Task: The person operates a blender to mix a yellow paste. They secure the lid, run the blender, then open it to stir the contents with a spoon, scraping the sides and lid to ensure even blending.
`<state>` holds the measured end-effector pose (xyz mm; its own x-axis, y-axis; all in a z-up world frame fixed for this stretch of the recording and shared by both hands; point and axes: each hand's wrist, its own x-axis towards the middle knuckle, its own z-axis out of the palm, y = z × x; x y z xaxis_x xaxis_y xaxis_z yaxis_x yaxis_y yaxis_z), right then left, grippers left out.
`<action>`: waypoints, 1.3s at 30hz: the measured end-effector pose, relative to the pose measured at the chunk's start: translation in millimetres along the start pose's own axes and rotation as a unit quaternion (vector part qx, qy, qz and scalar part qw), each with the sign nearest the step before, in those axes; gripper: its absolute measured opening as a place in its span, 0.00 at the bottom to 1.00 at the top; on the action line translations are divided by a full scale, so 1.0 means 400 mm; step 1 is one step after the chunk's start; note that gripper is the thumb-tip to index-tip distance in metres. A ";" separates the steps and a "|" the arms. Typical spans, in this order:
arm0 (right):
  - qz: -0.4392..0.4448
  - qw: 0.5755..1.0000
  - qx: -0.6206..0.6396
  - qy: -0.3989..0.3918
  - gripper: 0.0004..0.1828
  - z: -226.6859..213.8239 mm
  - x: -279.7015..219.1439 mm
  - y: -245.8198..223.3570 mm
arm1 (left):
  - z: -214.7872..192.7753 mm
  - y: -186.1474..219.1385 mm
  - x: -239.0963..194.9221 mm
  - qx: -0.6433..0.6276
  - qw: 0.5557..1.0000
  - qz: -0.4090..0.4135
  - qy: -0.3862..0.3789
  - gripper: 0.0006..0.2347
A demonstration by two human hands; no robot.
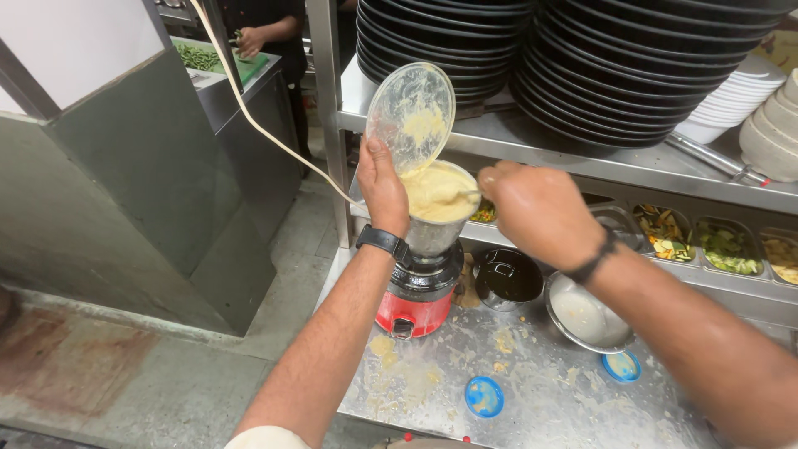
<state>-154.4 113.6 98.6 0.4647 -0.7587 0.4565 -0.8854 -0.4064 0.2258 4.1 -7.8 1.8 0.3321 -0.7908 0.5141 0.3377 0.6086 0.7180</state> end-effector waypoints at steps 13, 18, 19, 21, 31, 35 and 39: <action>-0.023 0.999 -0.043 0.013 0.04 0.014 0.020 -0.055 | -0.007 -0.003 0.001 -0.023 1.000 -0.015 0.007 0.23; -0.018 0.997 -0.072 -0.016 0.08 -0.006 0.029 -0.055 | -0.019 0.004 0.019 -0.044 0.999 0.012 0.019 0.24; -0.009 0.997 -0.072 -0.002 0.08 -0.008 0.031 -0.057 | -0.020 0.001 0.026 -0.060 0.998 0.000 0.021 0.24; 0.014 0.997 -0.068 0.024 0.06 -0.003 0.027 -0.066 | -0.023 -0.006 0.028 -0.088 0.995 -0.029 0.023 0.24; -0.034 0.993 -0.116 0.006 0.03 -0.007 0.053 -0.023 | -0.009 -0.004 0.027 -0.032 0.999 -0.009 0.009 0.24; -0.041 0.995 -0.095 0.002 0.04 -0.008 0.041 -0.012 | -0.001 0.003 0.025 -0.049 0.999 -0.008 -0.015 0.24; -0.019 0.996 -0.088 0.000 0.06 0.000 0.038 -0.015 | -0.005 -0.003 0.027 -0.033 0.999 0.003 -0.038 0.25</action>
<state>-142.2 104.6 104.1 0.4982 -0.7446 0.4443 -0.8559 -0.3401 0.3896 8.9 -17.0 5.6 0.2681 -0.7885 0.5535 0.3949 0.6140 0.6834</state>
